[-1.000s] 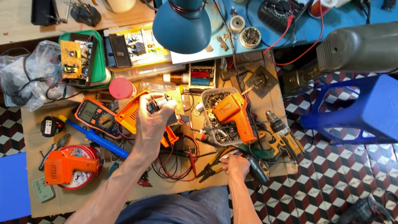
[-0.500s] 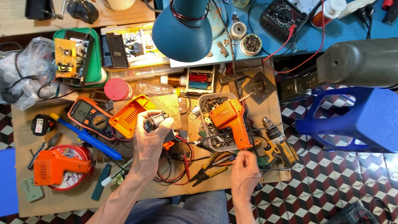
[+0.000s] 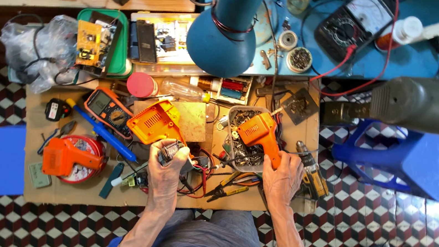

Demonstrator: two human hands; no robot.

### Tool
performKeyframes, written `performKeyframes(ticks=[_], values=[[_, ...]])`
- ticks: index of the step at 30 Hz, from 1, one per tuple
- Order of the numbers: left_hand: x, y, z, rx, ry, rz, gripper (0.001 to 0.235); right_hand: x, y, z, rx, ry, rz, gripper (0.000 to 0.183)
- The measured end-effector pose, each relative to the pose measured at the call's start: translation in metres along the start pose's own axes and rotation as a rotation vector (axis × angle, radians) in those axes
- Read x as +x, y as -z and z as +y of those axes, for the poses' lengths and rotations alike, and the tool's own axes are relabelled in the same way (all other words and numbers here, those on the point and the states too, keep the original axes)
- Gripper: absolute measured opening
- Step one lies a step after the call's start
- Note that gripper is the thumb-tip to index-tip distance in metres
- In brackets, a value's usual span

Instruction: The person manipulates a small cylindrical electronic component, likely a motor, using a wooden stick to adjust internal parts. They then use a multimeter probe to test the component's electrical connections.

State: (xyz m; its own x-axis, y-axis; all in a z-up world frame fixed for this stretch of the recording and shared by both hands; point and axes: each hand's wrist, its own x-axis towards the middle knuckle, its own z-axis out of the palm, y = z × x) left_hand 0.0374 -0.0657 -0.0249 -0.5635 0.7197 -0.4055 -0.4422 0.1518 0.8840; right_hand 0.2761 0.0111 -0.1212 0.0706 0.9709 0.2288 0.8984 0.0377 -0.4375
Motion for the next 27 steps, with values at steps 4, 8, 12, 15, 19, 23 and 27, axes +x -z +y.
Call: performKeyframes(ticks=[4,8,12,15,19,23,27], values=[[-0.007,-0.004,-0.002,-0.059,-0.049,0.068,0.043,0.021,-0.005,-0.001,0.007,0.002,-0.125,0.045],[-0.014,-0.007,-0.006,-0.066,-0.102,0.126,0.041,0.026,-0.005,0.01,0.078,0.096,-0.103,0.041],[-0.026,-0.013,-0.003,-0.058,-0.11,0.139,0.041,0.018,-0.012,0.012,0.319,0.195,-0.276,0.01],[-0.036,-0.021,-0.001,0.069,-0.107,0.154,0.042,0.016,-0.045,0.003,0.429,0.465,-0.372,0.016],[-0.048,-0.034,-0.002,0.151,-0.094,0.11,0.041,0.023,-0.099,0.0,0.156,0.339,-0.688,0.017],[-0.053,-0.042,-0.005,0.166,-0.055,0.115,0.041,0.022,-0.131,0.007,-0.002,0.437,-0.622,0.016],[-0.047,-0.046,-0.002,0.218,-0.062,0.111,0.04,0.025,-0.127,-0.003,-0.023,0.464,-0.589,0.017]])
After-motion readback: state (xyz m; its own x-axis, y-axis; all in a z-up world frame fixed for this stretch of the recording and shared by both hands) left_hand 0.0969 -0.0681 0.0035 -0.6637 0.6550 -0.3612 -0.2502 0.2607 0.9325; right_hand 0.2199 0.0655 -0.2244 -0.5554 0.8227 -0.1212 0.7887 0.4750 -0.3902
